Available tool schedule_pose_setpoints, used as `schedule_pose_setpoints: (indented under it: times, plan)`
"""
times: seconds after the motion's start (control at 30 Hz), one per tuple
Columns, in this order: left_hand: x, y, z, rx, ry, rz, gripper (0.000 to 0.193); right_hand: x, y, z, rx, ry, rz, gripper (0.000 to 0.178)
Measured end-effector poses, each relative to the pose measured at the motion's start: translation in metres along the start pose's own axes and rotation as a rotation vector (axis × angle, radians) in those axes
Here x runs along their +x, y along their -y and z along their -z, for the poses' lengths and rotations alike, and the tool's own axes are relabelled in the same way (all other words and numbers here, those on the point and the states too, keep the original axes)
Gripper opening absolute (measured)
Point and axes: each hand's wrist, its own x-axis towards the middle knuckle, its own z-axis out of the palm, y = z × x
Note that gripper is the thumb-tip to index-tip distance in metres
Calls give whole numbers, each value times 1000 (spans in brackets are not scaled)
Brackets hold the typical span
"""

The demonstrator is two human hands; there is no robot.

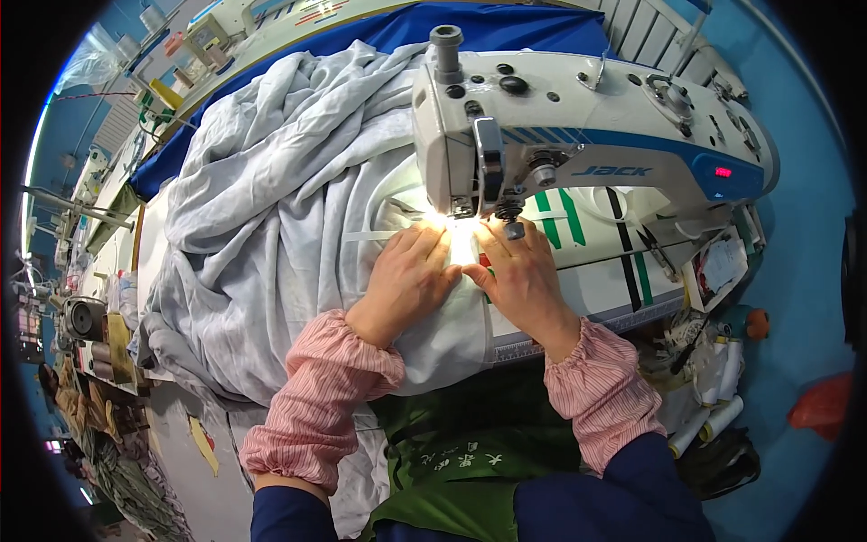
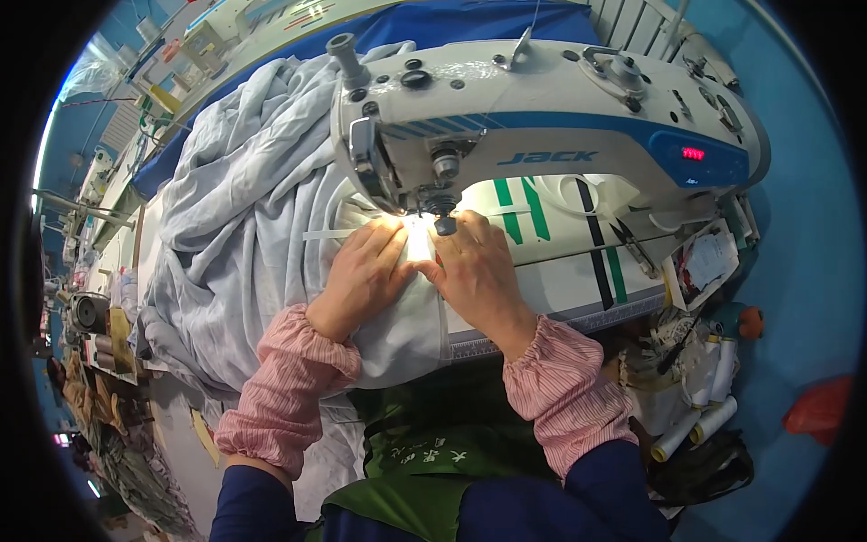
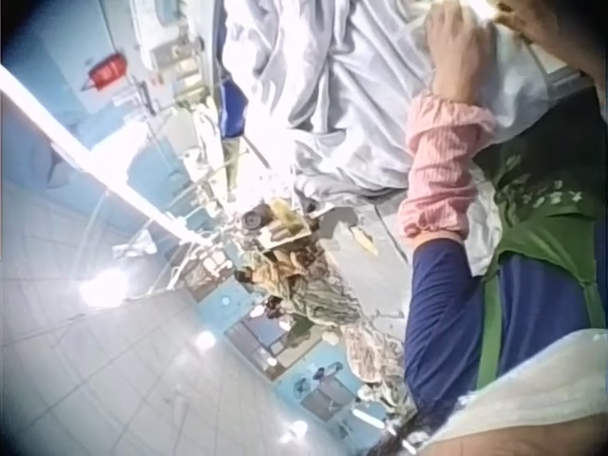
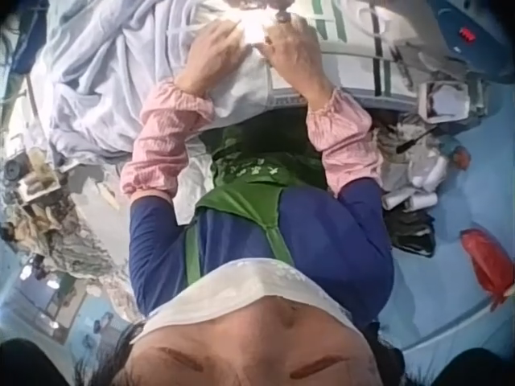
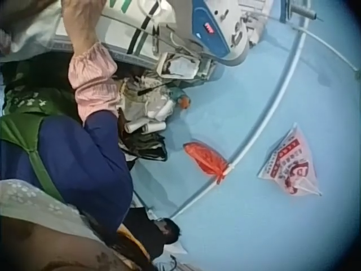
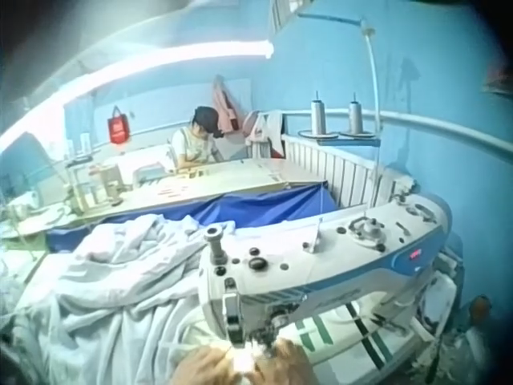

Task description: Sewing the edges of white fabric to create pillowcases using an industrial sewing machine.

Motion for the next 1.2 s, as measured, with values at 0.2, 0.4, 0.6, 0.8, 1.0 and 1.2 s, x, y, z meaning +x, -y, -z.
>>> schedule_pose_setpoints:
  times: [0.2, 0.4, 0.6, 0.8, 1.0, 1.2]
  plan:
    - [-1, 3, -1, 6, 3, 5, 39, 1, -2, -5, -55, 55, 72, 50]
    - [1, 3, -1, -8, 16, 9, 42, 1, -3, -4, -36, 47, 64, 51]
    - [4, 12, -4, 28, 13, 7, 44, 3, -3, -5, -46, 47, 67, 45]
    - [7, 13, -4, 59, 48, 28, 43, 26, -14, -2, 327, -291, -84, 13]
    - [7, 15, -5, 43, 56, 30, 42, 28, -24, -16, 366, -342, -96, 15]
    - [5, 9, -1, 27, 60, 24, 47, 29, -20, -11, 377, -329, -119, 14]
